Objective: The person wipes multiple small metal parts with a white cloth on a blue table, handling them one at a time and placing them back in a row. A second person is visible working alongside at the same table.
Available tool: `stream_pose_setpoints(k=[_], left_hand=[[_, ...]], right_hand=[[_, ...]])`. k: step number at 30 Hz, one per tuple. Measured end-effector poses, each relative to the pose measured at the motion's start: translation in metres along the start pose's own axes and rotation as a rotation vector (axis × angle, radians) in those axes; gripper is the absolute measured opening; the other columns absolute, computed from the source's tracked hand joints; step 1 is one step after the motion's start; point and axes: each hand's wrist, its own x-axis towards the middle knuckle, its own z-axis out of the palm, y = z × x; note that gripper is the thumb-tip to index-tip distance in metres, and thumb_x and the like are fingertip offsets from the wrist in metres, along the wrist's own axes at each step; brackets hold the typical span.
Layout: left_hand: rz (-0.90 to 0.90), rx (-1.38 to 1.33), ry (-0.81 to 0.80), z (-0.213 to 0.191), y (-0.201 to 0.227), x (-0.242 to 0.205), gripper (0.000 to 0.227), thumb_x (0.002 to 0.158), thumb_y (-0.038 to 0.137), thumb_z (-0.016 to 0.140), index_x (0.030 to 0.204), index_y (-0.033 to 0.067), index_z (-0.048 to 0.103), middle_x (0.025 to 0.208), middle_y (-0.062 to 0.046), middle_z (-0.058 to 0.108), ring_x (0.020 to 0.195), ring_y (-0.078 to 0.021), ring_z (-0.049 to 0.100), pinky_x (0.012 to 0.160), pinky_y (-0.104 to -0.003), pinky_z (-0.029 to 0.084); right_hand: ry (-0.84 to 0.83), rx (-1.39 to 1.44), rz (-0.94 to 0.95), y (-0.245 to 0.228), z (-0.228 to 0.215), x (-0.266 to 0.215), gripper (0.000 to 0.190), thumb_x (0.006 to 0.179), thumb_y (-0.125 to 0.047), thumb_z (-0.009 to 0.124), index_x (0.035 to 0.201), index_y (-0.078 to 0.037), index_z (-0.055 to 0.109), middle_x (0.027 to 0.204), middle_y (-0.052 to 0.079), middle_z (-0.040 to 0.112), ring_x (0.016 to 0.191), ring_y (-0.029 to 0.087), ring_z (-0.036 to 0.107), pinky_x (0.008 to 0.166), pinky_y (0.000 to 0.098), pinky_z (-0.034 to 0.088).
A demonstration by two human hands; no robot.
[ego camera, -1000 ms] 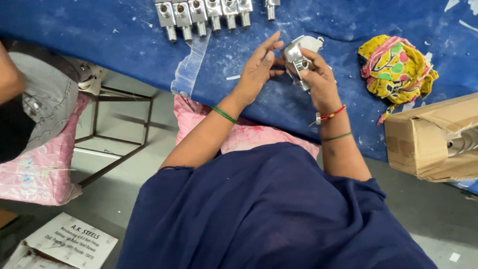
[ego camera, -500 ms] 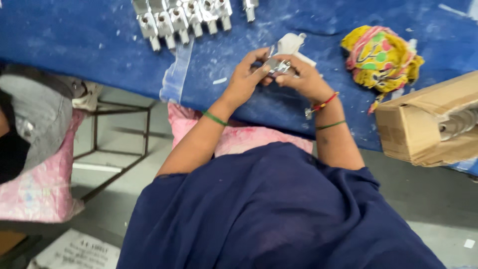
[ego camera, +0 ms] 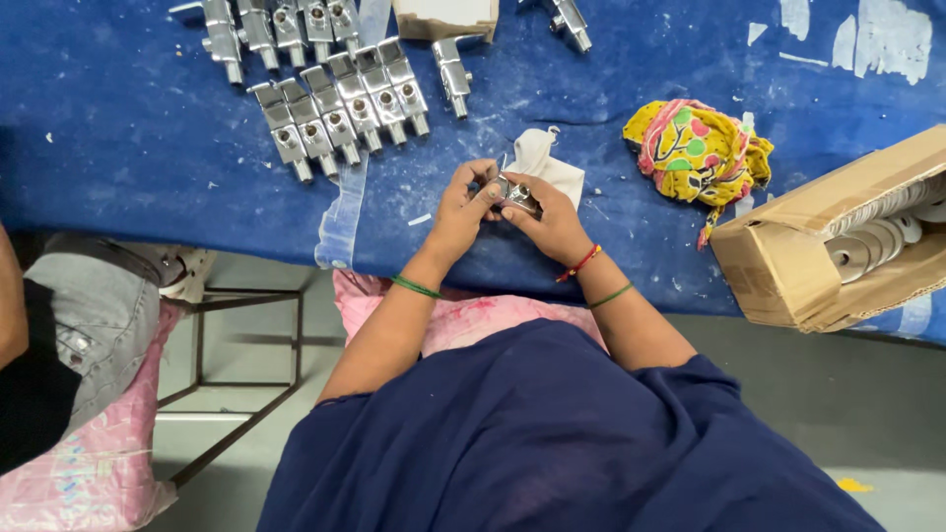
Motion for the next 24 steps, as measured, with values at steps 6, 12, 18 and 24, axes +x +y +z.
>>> stream_pose_setpoints(k=[6,12,18,24], left_hand=[[0.025,0.099,0.018,0.015,0.033,0.0,0.034,0.101,0.019,0.069,0.131,0.0049,0.061,0.102,-0.003,0.061,0.079,-0.0065,0.058,0.068,-0.023,0.052],[0.54,0.733,0.241,-0.015,0.1,-0.017,0.024,0.096,0.011,0.073,0.119,0.0054,0.071,0.12,-0.012,0.066,0.108,-0.0255,0.061,0.087,-0.032,0.051],[0.646,0.762,0.888,-0.141,0.151,-0.047,0.012,0.109,0.007,0.062,0.118,-0.001,0.065,0.118,-0.012,0.063,0.108,-0.0233,0.063,0.099,-0.035,0.052],[0.486,1.315,1.109,-0.221,0.11,-0.089,0.023,0.105,0.005,0.066,0.127,0.0016,0.064,0.119,-0.013,0.067,0.112,-0.0324,0.06,0.101,-0.045,0.046]], right_hand=[[0.066,-0.026,-0.102,-0.003,-0.003,0.006,0.041,0.09,-0.022,0.077,0.125,-0.005,0.065,0.104,0.01,0.068,0.091,0.019,0.067,0.083,0.0319,0.053],[0.179,-0.113,-0.017,-0.018,0.007,0.006,0.04,0.084,-0.023,0.08,0.118,-0.005,0.068,0.096,0.009,0.069,0.08,0.021,0.066,0.074,0.0341,0.053],[0.343,-0.208,0.013,-0.042,0.028,0.009,0.032,0.087,-0.026,0.079,0.112,-0.008,0.069,0.1,0.011,0.07,0.086,0.025,0.07,0.077,0.0368,0.055],[0.06,-0.26,0.099,-0.049,0.005,0.004,0.027,0.093,-0.027,0.072,0.116,-0.014,0.074,0.102,0.01,0.074,0.087,0.026,0.073,0.078,0.0362,0.056]])
